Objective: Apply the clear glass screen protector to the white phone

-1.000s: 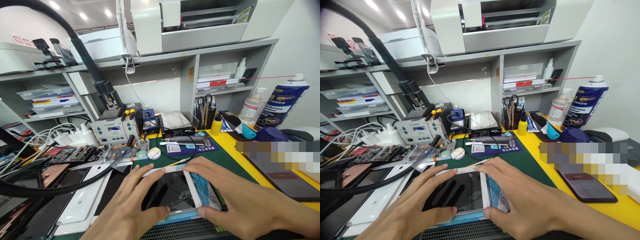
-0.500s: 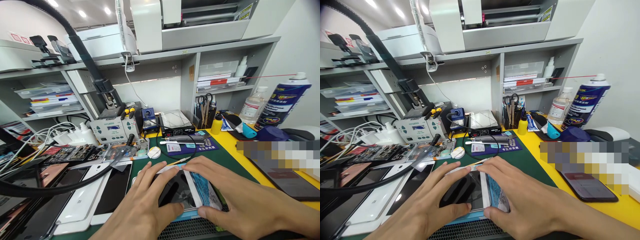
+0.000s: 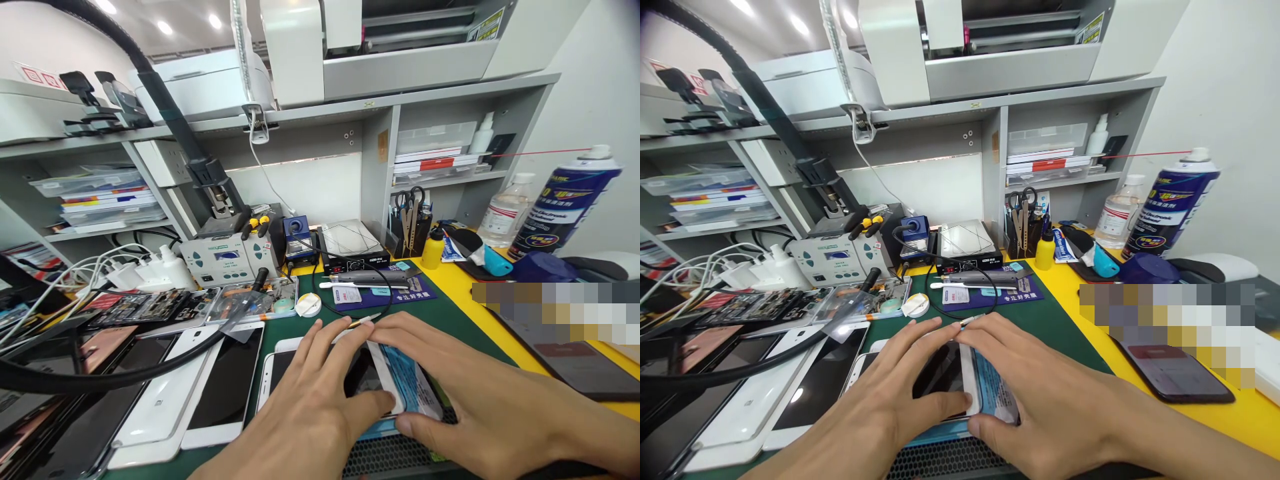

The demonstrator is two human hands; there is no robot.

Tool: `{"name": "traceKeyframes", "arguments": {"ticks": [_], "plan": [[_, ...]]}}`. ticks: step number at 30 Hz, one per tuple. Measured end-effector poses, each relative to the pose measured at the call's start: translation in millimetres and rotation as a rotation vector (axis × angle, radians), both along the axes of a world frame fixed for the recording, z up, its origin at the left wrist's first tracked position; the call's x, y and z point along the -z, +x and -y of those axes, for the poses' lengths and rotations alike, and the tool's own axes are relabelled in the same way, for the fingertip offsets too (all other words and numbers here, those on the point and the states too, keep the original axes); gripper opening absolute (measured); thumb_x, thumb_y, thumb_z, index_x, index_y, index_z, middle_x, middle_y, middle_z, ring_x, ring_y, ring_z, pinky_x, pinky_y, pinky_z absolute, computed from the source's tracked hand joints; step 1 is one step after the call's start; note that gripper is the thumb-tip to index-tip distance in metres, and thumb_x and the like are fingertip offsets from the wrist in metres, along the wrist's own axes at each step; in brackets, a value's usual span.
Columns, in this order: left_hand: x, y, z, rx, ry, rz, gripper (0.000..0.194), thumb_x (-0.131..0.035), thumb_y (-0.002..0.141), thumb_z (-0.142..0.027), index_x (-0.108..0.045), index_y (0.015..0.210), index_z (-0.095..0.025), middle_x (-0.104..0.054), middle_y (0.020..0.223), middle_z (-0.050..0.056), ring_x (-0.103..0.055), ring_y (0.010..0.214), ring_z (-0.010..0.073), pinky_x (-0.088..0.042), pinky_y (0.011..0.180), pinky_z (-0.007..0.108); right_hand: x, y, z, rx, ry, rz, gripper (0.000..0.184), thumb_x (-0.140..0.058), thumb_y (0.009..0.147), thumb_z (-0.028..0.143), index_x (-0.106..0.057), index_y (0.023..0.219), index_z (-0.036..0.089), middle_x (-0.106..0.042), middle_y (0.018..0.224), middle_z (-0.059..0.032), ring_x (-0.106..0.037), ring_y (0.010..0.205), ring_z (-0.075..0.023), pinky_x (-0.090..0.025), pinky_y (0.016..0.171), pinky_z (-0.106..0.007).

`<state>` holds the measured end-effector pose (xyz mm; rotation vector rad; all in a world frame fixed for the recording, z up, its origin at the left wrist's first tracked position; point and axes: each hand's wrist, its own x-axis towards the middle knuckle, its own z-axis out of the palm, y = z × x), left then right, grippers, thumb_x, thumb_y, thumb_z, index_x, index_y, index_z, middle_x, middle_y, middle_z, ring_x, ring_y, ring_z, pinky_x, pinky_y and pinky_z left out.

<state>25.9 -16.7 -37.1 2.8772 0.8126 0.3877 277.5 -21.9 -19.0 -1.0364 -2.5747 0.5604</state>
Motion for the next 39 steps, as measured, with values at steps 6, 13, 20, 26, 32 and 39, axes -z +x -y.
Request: {"name": "traceKeyframes", "arguments": {"ticks": [6,13,20,26,32,39], "plan": [[3.4,-12,1,-0.048,0.048,0.027,0.071,-0.078,0.068,-0.041,-0.061,0.137,-0.033,-0.025,0.168,0.010,-0.024,0.150,0.0493,-0.033,0.114,0.074,-0.1,0,0,-0.017,0.000,-0.041,0.068,-0.069,0.087,0.027,-0.042,0.149,0.023,-0.054,0.139,-0.0093,-0.049,0.134,-0.0253,-0.043,0.115,-0.039],[-7.1,-33,10,-0.200,0.121,0.098,0.052,-0.065,0.078,-0.022,-0.070,0.127,-0.039,-0.036,0.164,-0.004,-0.036,0.149,0.0407,-0.042,0.115,0.061,-1.4,-1,-2,-0.031,-0.023,-0.071,0.070,-0.070,0.087,0.026,-0.040,0.150,0.024,-0.053,0.142,-0.0097,-0.050,0.133,-0.0257,-0.043,0.114,-0.039],[-19.7,-29,18,-0.164,0.056,0.065,0.048,-0.067,0.078,-0.020,-0.073,0.122,-0.039,-0.039,0.163,-0.004,-0.039,0.147,0.0415,-0.037,0.118,0.065,-5.6,-2,0,-0.033,-0.066,-0.075,0.069,-0.069,0.085,0.023,-0.044,0.149,0.022,-0.056,0.140,-0.0111,-0.053,0.132,-0.0282,-0.045,0.112,-0.041],[-21.8,-12,11,-0.158,0.050,0.033,0.040,-0.061,0.081,-0.012,-0.077,0.111,-0.034,-0.040,0.163,0.000,-0.033,0.151,0.0380,-0.030,0.121,0.064,-1.3,-1,0,-0.026,-0.006,-0.039,0.068,-0.069,0.086,0.026,-0.043,0.148,0.021,-0.053,0.141,-0.0127,-0.050,0.133,-0.0283,-0.044,0.113,-0.041],[-33.0,-1,6,-0.134,-0.091,-0.025,0.050,-0.064,0.070,-0.016,-0.076,0.116,-0.031,-0.034,0.167,0.004,-0.021,0.155,0.0390,-0.019,0.123,0.066,0.0,-1,0,-0.020,-0.007,-0.043,0.066,-0.069,0.086,0.026,-0.045,0.147,0.019,-0.054,0.137,-0.0121,-0.051,0.131,-0.0271,-0.044,0.113,-0.040],[-44.3,11,5,-0.161,-0.272,-0.053,0.058,-0.060,0.068,-0.020,-0.071,0.123,-0.032,-0.021,0.172,0.005,-0.007,0.159,0.0322,-0.008,0.126,0.061,-0.6,-1,0,-0.008,-0.006,-0.045,0.065,-0.069,0.087,0.031,-0.047,0.146,0.017,-0.054,0.140,-0.0154,-0.049,0.135,-0.0324,-0.042,0.115,-0.047]]}}
